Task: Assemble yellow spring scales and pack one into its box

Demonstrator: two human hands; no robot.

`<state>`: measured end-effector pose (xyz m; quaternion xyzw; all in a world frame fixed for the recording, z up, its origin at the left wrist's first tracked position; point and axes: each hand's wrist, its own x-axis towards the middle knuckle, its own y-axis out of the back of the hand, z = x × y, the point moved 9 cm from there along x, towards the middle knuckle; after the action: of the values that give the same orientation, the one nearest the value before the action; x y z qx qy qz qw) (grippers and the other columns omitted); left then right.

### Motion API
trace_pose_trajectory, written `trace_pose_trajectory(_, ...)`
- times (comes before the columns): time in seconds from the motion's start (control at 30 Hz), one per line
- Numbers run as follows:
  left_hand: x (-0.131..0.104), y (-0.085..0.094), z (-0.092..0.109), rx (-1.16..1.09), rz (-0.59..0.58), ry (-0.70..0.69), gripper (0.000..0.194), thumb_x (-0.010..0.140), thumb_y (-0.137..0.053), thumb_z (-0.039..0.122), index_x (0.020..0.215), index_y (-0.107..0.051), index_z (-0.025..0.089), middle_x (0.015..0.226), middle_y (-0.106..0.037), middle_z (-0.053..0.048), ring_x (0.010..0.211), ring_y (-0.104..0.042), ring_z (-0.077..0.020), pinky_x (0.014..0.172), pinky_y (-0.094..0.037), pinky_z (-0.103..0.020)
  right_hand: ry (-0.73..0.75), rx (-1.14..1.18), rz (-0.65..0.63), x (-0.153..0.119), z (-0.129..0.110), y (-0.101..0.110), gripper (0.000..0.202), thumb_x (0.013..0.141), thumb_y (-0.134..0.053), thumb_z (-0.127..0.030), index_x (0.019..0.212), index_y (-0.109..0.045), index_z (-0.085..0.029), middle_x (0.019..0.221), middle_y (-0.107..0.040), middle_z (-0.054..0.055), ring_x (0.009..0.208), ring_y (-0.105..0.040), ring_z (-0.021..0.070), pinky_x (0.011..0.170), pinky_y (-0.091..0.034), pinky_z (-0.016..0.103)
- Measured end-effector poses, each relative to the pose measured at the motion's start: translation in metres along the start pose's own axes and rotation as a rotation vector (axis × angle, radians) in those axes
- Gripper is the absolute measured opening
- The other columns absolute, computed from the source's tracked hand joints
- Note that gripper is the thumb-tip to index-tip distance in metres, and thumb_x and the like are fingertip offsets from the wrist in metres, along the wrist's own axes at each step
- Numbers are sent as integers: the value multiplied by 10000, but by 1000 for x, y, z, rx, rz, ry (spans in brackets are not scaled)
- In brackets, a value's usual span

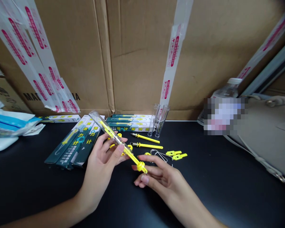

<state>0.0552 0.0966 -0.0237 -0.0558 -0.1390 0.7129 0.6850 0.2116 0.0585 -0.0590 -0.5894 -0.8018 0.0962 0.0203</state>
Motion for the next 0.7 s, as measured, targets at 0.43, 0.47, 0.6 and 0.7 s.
trace_pose_trajectory(0.43,-12,-7,10,104,-37,-63,382,863,-751,330,1178,-552,247,1070,-723,-23,1098,-675,-228,897,-614,-346,-87,-39,146,2,5,17,418,683,-880,-368,946,-615,-180,740,-681,-9,694,-707,163,704,-577,274)
trace_pose_trajectory(0.47,-12,-7,11,108,-36,-68,383,861,-751,329,1177,-550,248,1072,-723,-24,1093,-677,-229,896,-612,-346,-100,-38,148,2,6,18,434,668,-890,-367,934,-601,-183,715,-671,-17,674,-707,161,690,-575,271)
trace_pose_trajectory(0.6,-11,-8,11,125,-37,-70,363,857,-751,321,1154,-553,254,1073,-727,-23,1075,-689,-226,878,-611,-329,-95,10,135,2,3,15,534,591,-942,-334,969,-592,-196,684,-633,-59,594,-677,137,621,-551,248)
trace_pose_trajectory(0.7,-10,-9,10,140,-38,-44,388,825,-777,330,1137,-563,244,1064,-749,-40,1049,-708,-233,884,-605,-318,-86,21,127,1,-1,11,576,559,-958,-295,1013,-615,-205,689,-657,-59,642,-672,142,674,-548,256)
